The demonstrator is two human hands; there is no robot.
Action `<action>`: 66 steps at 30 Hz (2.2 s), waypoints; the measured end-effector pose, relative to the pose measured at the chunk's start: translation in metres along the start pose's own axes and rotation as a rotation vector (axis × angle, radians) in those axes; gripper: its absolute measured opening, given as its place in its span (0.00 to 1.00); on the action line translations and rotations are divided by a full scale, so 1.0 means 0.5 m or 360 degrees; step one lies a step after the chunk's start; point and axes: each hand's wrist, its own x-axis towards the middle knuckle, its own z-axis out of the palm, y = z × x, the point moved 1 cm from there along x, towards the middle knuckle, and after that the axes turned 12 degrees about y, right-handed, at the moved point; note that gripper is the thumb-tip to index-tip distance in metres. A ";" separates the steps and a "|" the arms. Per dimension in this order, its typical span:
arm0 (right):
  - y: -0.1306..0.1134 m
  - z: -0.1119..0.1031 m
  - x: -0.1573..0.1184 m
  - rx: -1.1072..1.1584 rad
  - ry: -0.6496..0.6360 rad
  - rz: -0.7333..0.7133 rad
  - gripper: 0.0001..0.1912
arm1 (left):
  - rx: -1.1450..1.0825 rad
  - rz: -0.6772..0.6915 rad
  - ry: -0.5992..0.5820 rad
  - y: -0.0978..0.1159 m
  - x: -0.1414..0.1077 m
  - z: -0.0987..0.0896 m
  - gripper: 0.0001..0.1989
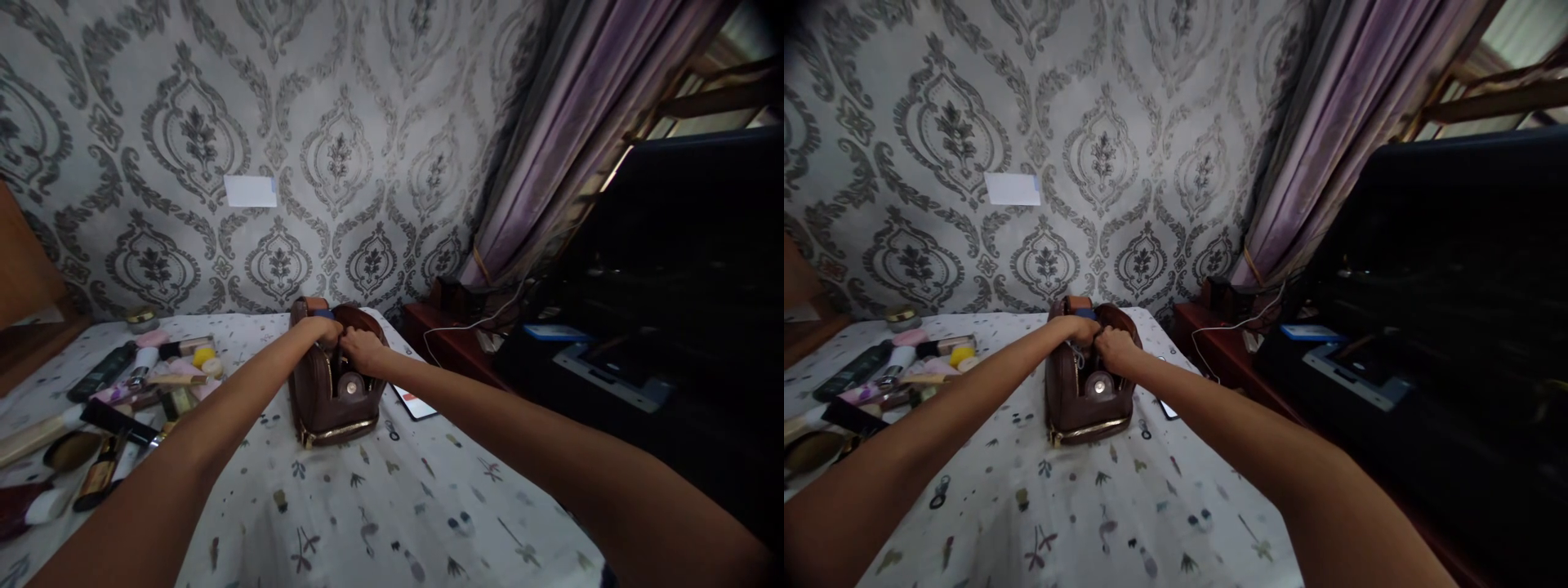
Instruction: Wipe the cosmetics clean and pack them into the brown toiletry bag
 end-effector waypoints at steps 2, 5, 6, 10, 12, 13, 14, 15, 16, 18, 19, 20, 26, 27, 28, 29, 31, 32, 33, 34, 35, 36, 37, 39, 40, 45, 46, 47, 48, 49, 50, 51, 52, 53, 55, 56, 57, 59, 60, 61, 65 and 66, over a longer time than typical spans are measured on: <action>-0.001 -0.001 -0.003 0.0013 -0.0007 -0.0022 0.17 | 0.0067 -0.0055 -0.0072 0.002 0.001 0.002 0.16; -0.001 -0.002 -0.005 0.0031 -0.0033 -0.0062 0.16 | 0.0126 -0.0092 -0.0122 0.004 0.000 0.004 0.16; -0.001 -0.002 -0.006 0.0040 -0.0047 -0.0077 0.16 | 0.0138 -0.0097 -0.0127 0.005 -0.001 0.004 0.16; 0.001 -0.002 -0.006 0.0089 -0.0118 -0.0106 0.16 | 0.0161 -0.0111 -0.0139 0.008 -0.004 0.000 0.16; 0.003 -0.005 -0.005 0.0117 -0.0143 -0.0096 0.17 | 0.0154 -0.0111 -0.0145 0.010 -0.007 -0.002 0.16; 0.005 -0.007 -0.004 0.0131 -0.0155 -0.0086 0.18 | 0.0146 -0.0112 -0.0146 0.011 -0.008 -0.004 0.16; 0.006 -0.009 -0.003 0.0146 -0.0170 -0.0074 0.18 | 0.0135 -0.0111 -0.0140 0.012 -0.010 -0.005 0.16; 0.007 -0.011 -0.002 0.0162 -0.0188 -0.0060 0.18 | 0.0123 -0.0111 -0.0133 0.013 -0.011 -0.006 0.15; 0.008 -0.014 0.000 0.0180 -0.0205 -0.0049 0.18 | 0.0110 -0.0108 -0.0126 0.013 -0.013 -0.008 0.15; 0.010 -0.020 0.004 0.0219 -0.0232 -0.0031 0.18 | 0.0083 -0.0100 -0.0096 0.013 -0.016 -0.013 0.15; 0.012 -0.022 0.007 0.0237 -0.0240 -0.0022 0.18 | 0.0072 -0.0098 -0.0075 0.013 -0.018 -0.016 0.15; 0.013 -0.024 0.010 0.0254 -0.0244 -0.0013 0.18 | 0.0063 -0.0099 -0.0048 0.013 -0.021 -0.020 0.15; 0.021 -0.036 0.028 0.0331 -0.0158 0.0092 0.15 | -0.0016 -0.0140 0.0384 0.010 -0.047 -0.063 0.11; 0.023 -0.040 0.031 0.0335 -0.0114 0.0119 0.16 | -0.0038 -0.0142 0.0518 0.010 -0.056 -0.073 0.10; 0.024 -0.047 0.032 0.0337 -0.0060 0.0143 0.16 | -0.0063 -0.0141 0.0664 0.010 -0.067 -0.083 0.10; 0.026 -0.055 0.033 0.0338 0.0003 0.0165 0.16 | -0.0091 -0.0143 0.0815 0.010 -0.080 -0.094 0.12; 0.026 -0.076 0.027 0.0346 0.0138 0.0202 0.16 | -0.0136 -0.0159 0.1084 0.005 -0.114 -0.111 0.16; 0.023 -0.089 0.021 0.0353 0.0202 0.0217 0.15 | -0.0166 -0.0176 0.1199 0.000 -0.134 -0.117 0.18; 0.019 -0.101 0.013 0.0362 0.0261 0.0233 0.15 | -0.0222 -0.0191 0.1314 -0.008 -0.158 -0.120 0.18; 0.012 -0.112 0.001 0.0380 0.0333 0.0240 0.16 | -0.0306 -0.0199 0.1433 -0.018 -0.183 -0.120 0.17; 0.003 -0.121 -0.013 0.0406 0.0402 0.0233 0.17 | -0.0419 -0.0196 0.1555 -0.030 -0.212 -0.117 0.16; -0.008 -0.128 -0.030 0.0447 0.0514 0.0215 0.17 | -0.0553 -0.0184 0.1673 -0.044 -0.243 -0.110 0.15; -0.023 -0.131 -0.049 0.0564 0.0704 0.0145 0.15 | -0.0691 -0.0174 0.1775 -0.059 -0.276 -0.100 0.14; -0.060 -0.124 -0.091 0.0842 0.0885 -0.0075 0.14 | -0.0890 -0.0194 0.1895 -0.093 -0.345 -0.071 0.12; -0.083 -0.114 -0.112 0.0972 0.0899 -0.0246 0.14 | -0.0946 -0.0243 0.1922 -0.111 -0.380 -0.053 0.12; -0.214 -0.036 -0.183 0.1146 0.0597 -0.0792 0.19 | -0.0959 -0.0738 0.2048 -0.195 -0.542 0.056 0.14; -0.238 -0.020 -0.188 0.1189 0.0534 -0.0799 0.18 | -0.0934 -0.0857 0.2061 -0.207 -0.570 0.080 0.14; -0.258 -0.005 -0.190 0.1256 0.0480 -0.0775 0.17 | -0.0888 -0.0967 0.2058 -0.217 -0.596 0.104 0.14; -0.276 0.008 -0.189 0.1344 0.0432 -0.0743 0.15 | -0.0833 -0.1073 0.2048 -0.223 -0.621 0.128 0.14; -0.292 0.020 -0.187 0.1439 0.0390 -0.0706 0.14 | -0.0795 -0.1133 0.2032 -0.226 -0.644 0.151 0.13; -0.306 0.030 -0.184 0.1533 0.0350 -0.0668 0.13 | -0.0766 -0.1177 0.2018 -0.227 -0.665 0.173 0.13; -0.319 0.037 -0.180 0.1618 0.0322 -0.0629 0.13 | -0.0737 -0.1217 0.2002 -0.226 -0.683 0.195 0.13; -0.330 0.042 -0.175 0.1695 0.0298 -0.0595 0.13 | -0.0712 -0.1250 0.1978 -0.224 -0.699 0.215 0.13; -0.341 0.046 -0.170 0.1760 0.0285 -0.0555 0.13 | -0.0690 -0.1283 0.1950 -0.223 -0.713 0.234 0.14; -0.363 0.047 -0.159 0.1866 0.0288 -0.0457 0.13 | -0.0649 -0.1360 0.1916 -0.224 -0.734 0.268 0.14; -0.375 0.047 -0.153 0.1926 0.0287 -0.0406 0.13 | -0.0631 -0.1403 0.1910 -0.228 -0.742 0.284 0.15; -0.389 0.048 -0.146 0.2005 0.0272 -0.0347 0.12 | -0.0615 -0.1450 0.1912 -0.233 -0.748 0.298 0.15; -0.416 0.052 -0.133 0.2250 0.0170 -0.0206 0.12 | -0.0592 -0.1551 0.1934 -0.245 -0.759 0.326 0.16; -0.430 0.056 -0.128 0.2398 0.0091 -0.0135 0.12 | -0.0585 -0.1601 0.1951 -0.251 -0.764 0.339 0.16; -0.442 0.062 -0.123 0.2532 0.0016 -0.0057 0.11 | -0.0582 -0.1646 0.1967 -0.256 -0.770 0.352 0.17; -0.469 0.084 -0.121 0.2752 -0.0020 0.0130 0.09 | -0.0594 -0.1738 0.1998 -0.272 -0.789 0.389 0.18; -0.471 0.086 -0.124 0.2752 0.0003 0.0134 0.09 | -0.0590 -0.1740 0.1989 -0.278 -0.791 0.392 0.18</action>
